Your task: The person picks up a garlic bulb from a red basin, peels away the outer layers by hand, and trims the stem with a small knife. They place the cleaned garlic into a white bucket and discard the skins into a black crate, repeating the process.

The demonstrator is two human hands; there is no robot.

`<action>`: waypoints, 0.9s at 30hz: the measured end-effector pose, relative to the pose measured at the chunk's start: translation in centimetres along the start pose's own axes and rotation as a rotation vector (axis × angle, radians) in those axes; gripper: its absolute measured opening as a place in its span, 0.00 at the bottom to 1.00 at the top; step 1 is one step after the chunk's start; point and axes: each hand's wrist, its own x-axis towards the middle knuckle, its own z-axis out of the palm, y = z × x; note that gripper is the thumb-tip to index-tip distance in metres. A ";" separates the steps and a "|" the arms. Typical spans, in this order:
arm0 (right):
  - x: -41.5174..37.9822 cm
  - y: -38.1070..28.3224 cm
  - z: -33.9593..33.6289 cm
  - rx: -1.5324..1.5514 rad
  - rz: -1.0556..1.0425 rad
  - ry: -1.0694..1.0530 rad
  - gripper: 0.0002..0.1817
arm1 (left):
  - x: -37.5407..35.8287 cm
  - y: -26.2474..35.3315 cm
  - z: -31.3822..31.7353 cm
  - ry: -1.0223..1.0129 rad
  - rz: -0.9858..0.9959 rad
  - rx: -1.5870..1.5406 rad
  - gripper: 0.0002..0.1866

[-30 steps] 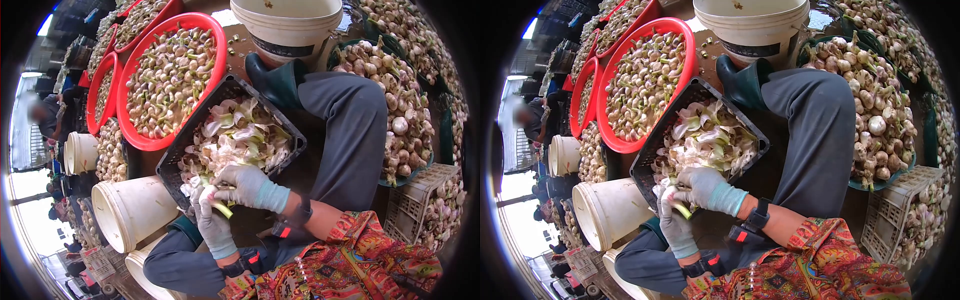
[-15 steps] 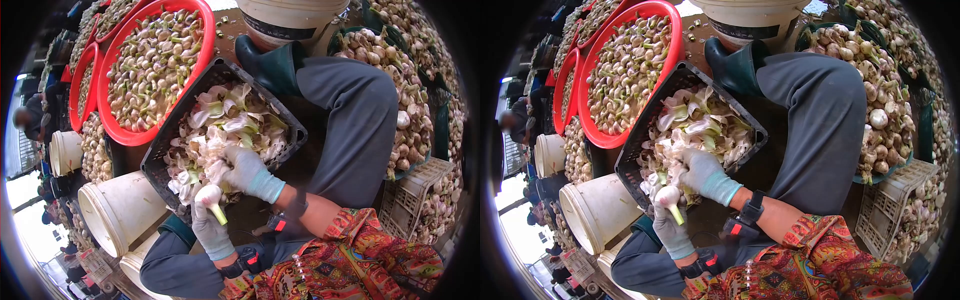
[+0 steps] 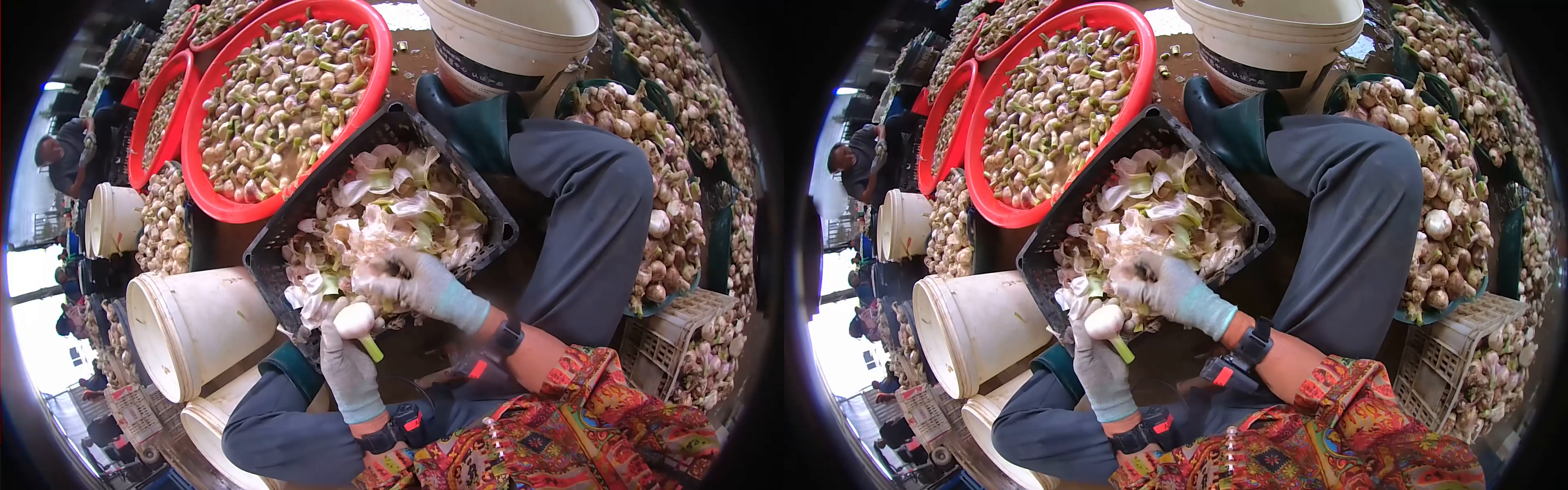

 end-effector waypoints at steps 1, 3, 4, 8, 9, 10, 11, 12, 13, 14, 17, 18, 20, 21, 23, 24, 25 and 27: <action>-0.3 0.0 0.3 0.118 -0.002 -0.076 0.18 | 0.2 0.0 0.3 0.063 -0.025 -0.060 0.31; -0.3 1.6 1.7 0.205 0.014 -0.232 0.16 | 0.9 -1.4 -1.0 0.094 -0.077 -0.085 0.28; -0.4 0.9 2.1 0.266 0.125 -0.180 0.12 | 0.8 -1.5 -1.7 0.104 -0.095 -0.077 0.28; 1.9 3.1 1.3 -0.150 -0.043 0.236 0.14 | 1.3 -0.8 -1.5 -0.002 -0.273 -0.305 0.34; 1.5 2.0 0.9 -0.129 -0.039 0.151 0.14 | 1.4 -0.7 -1.5 0.008 -0.265 -0.296 0.34; 1.0 0.8 0.6 -0.112 -0.032 0.066 0.15 | 1.5 -0.6 -1.4 0.018 -0.257 -0.291 0.34; 0.8 0.7 0.8 -0.121 -0.028 0.064 0.15 | 1.6 -0.7 -0.9 0.101 -0.261 -0.291 0.35; 0.4 0.8 1.4 -0.094 -0.171 0.045 0.14 | 1.5 -0.9 -1.5 0.108 -0.265 -0.299 0.35; 0.1 0.9 1.9 -0.063 -0.314 0.022 0.13 | 1.4 -1.2 -2.4 0.063 -0.283 -0.279 0.35; 0.2 1.1 2.2 -0.066 -0.312 0.009 0.13 | 1.3 -1.2 -3.1 0.019 -0.296 -0.259 0.36; 1.6 2.9 2.9 -0.322 -0.179 0.075 0.12 | 1.3 -0.7 -2.6 0.056 -0.272 -0.354 0.39; 1.6 1.9 2.3 -0.288 -0.130 0.065 0.11 | 1.3 -0.5 -2.8 0.066 -0.270 -0.464 0.40; 1.8 2.0 2.1 -0.320 -0.282 0.062 0.10 | 1.4 -0.4 -4.0 0.046 -0.277 -0.709 0.42; 1.7 2.5 2.1 -0.375 -0.255 0.046 0.10 | 1.5 -0.4 -4.6 0.020 -0.261 -0.795 0.41; 1.8 3.9 2.4 -0.441 -0.250 0.019 0.10 | 1.4 0.1 -6.0 0.069 -0.166 -0.876 0.38; 2.2 4.5 2.6 -0.455 -0.263 0.016 0.10 | 1.1 0.8 -6.7 0.142 -0.100 -0.879 0.36; 2.3 4.4 2.5 -0.381 -0.164 -0.013 0.09 | 0.7 2.4 -7.4 0.170 -0.037 -0.909 0.32; 2.4 3.9 3.0 -0.219 -0.024 -0.032 0.08 | -0.4 6.7 -8.8 0.155 0.156 -0.962 0.22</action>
